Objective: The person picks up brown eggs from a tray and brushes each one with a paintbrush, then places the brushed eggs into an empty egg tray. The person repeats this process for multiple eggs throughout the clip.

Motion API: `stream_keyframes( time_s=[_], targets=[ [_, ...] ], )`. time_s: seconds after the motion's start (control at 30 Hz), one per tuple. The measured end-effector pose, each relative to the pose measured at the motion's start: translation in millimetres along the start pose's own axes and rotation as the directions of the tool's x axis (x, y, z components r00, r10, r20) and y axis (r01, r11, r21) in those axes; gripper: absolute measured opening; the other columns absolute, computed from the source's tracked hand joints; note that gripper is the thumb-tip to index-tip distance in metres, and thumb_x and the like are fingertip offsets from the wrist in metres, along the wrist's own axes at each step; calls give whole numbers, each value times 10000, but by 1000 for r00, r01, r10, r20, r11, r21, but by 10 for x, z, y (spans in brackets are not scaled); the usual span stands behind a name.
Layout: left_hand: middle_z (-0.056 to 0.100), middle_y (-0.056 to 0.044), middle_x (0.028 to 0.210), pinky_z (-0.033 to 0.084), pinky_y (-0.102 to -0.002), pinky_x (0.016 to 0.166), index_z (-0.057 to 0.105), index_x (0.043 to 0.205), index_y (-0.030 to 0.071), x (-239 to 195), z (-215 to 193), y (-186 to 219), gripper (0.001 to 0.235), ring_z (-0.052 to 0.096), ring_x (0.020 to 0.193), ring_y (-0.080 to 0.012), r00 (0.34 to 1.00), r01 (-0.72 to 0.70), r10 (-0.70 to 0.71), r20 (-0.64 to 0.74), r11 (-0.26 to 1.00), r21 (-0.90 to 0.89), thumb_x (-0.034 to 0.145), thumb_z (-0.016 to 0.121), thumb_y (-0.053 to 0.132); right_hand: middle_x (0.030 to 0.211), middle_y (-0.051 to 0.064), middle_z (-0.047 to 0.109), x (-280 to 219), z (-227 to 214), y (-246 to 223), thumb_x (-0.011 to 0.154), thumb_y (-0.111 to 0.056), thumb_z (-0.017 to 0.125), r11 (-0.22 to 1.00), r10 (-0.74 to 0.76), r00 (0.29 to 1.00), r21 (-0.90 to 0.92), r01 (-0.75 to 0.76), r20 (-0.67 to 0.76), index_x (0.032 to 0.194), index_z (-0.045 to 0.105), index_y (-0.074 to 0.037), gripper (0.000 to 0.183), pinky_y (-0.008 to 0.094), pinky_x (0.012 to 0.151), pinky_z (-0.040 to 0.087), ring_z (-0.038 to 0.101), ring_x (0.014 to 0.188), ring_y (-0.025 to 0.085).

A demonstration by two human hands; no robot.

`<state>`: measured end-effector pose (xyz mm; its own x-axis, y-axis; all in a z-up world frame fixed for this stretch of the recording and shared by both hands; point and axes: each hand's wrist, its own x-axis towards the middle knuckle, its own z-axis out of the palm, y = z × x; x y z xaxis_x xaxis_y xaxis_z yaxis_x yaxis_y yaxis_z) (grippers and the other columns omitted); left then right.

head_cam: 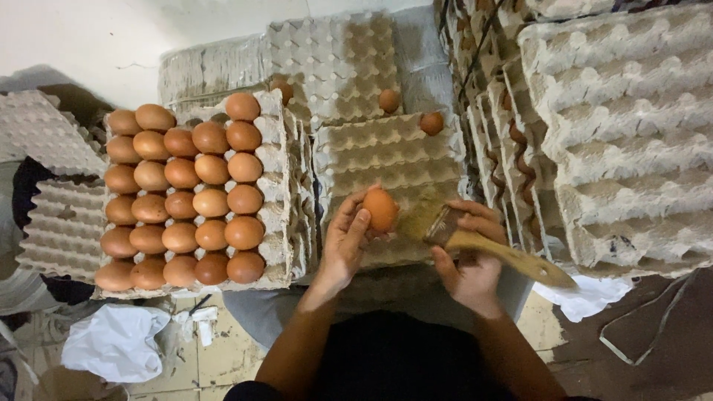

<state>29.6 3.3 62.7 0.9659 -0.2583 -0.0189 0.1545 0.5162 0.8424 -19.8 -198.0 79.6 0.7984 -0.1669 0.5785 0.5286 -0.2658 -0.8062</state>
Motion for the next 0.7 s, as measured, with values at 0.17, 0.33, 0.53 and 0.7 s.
stream_keyframes(
  time_s=[0.17, 0.33, 0.53, 0.7],
  targets=[
    [651, -243, 1243, 614, -359, 854, 514, 1425, -37, -89, -120, -101, 484, 700, 1036, -266, 1000, 20, -20, -5, 1000, 6, 1027, 535, 236, 1265, 178, 591, 139, 116, 12, 805, -183, 873, 976, -214, 977, -36, 214, -17, 1126, 520, -96, 486, 504, 993, 499, 621, 1222, 386],
    [626, -204, 1265, 617, -361, 878, 504, 1440, -30, -129, -174, -115, 471, 668, 1056, -242, 999, 25, -27, -30, 998, -55, 1035, 527, 210, 1208, 152, 590, 256, 132, -15, 851, -171, 848, 923, -347, 938, -178, 341, -1, 1151, 515, -85, 457, 508, 926, 527, 638, 1168, 398],
    [629, -187, 1227, 608, -324, 803, 484, 1441, -18, -153, -194, -122, 530, 680, 1001, -223, 992, 113, -118, -40, 989, -98, 1014, 536, 290, 1303, 211, 576, 191, 117, 19, 834, -155, 847, 944, -246, 967, -212, 254, 64, 1112, 510, -93, 441, 477, 896, 526, 635, 1161, 416],
    [551, -200, 1251, 517, -414, 861, 492, 1413, -6, -162, -120, -202, 520, 549, 1009, -269, 991, 130, -133, -32, 988, -80, 992, 451, 296, 1249, 193, 636, -66, 265, 208, 706, -206, 918, 973, -216, 974, -69, 220, 65, 1067, 577, -114, 505, 497, 841, 554, 675, 1093, 404]
  ],
)
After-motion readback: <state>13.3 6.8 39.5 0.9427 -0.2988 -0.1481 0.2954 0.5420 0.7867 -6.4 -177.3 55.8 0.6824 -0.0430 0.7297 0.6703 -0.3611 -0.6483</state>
